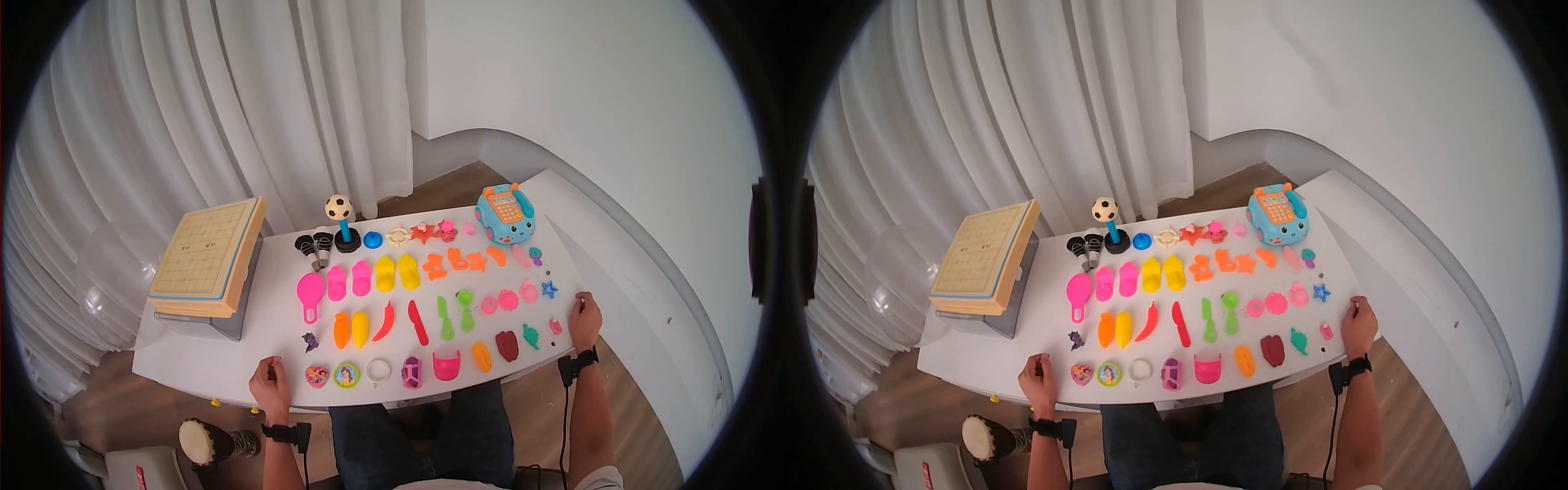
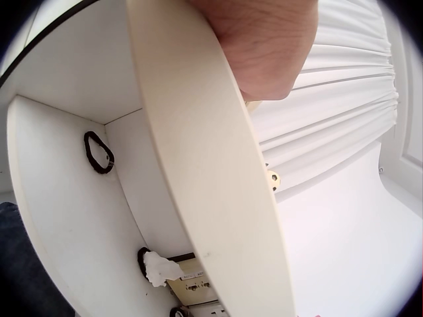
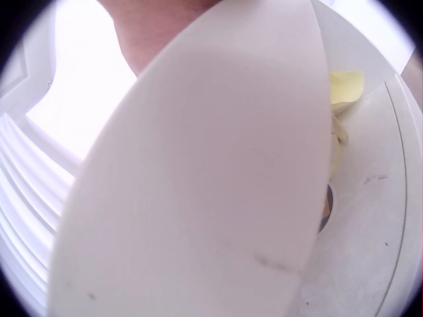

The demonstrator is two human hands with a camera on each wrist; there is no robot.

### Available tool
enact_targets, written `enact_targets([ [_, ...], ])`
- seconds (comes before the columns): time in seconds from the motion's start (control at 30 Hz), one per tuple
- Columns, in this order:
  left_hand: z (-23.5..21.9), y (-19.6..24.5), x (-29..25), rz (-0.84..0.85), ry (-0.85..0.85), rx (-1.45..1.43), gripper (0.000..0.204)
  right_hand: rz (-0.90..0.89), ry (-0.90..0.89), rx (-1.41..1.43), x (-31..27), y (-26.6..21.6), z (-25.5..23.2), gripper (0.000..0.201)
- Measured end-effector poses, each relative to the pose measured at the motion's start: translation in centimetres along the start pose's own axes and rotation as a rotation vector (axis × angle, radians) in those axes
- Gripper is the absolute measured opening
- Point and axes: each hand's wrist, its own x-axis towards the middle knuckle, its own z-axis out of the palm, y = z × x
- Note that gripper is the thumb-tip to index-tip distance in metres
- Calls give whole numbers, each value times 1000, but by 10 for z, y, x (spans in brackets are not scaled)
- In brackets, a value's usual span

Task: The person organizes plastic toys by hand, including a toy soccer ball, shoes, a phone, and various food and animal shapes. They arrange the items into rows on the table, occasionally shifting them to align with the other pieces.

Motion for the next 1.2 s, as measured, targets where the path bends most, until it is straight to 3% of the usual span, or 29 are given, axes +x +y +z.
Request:
enact_targets([
  [0.37, 2, -1, 0, 18, 15, -13, 24, 33, -11, 7, -1, -8, -5, 16],
  [0.47, 2, -9, -1, 13, 19, -29, 23, -11, 8, 46, 0, 9, 3, 16],
  [0.5, 3, -21, -1, -66, -3, -143, 20, -6, 11, 46, 4, 21, 5, 16],
  [0.57, -4, -27, 0, -139, -29, -255, 18, 203, -54, 480, 8, 44, 8, 24],
  [0.63, -18, -21, 2, -217, -35, -665, 22, 273, -47, 634, 0, 39, -7, 32],
  [0.67, -28, -42, 3, -258, -158, -665, 48, 340, -42, 787, -6, 35, -16, 42],
  [0.7, -32, -36, 0, -257, -158, -664, 48, 341, -41, 788, -17, 22, -23, 42],
  [0.77, -46, -18, -11, -154, -240, -610, 71, 266, -76, 710, -46, -16, -35, 50],
  [0.8, -51, -20, -16, -186, -368, -567, 108, 267, -151, 658, -56, -29, -38, 57],
  [0.83, -54, -5, -20, -193, -368, -559, 108, 270, -161, 657, -66, -37, -28, 57],
  [0.9, -45, 30, -35, -39, -495, -449, 134, 257, -118, 746, -83, -53, -3, 59],
  [0.93, -37, 34, -42, -43, -488, -447, 134, 169, -156, 541, -87, -65, -1, 59],
  [1.0, -19, 36, -51, 48, -505, -444, 156, 140, -141, 449, -93, -91, 3, 58],
  [1.03, -15, 44, -56, 45, -496, -446, 156, 118, -119, 355, -95, -102, 6, 57],
  [1.2, 17, 87, -70, 180, -476, -78, 161, 127, -103, 307, -111, -143, 38, 60],
])
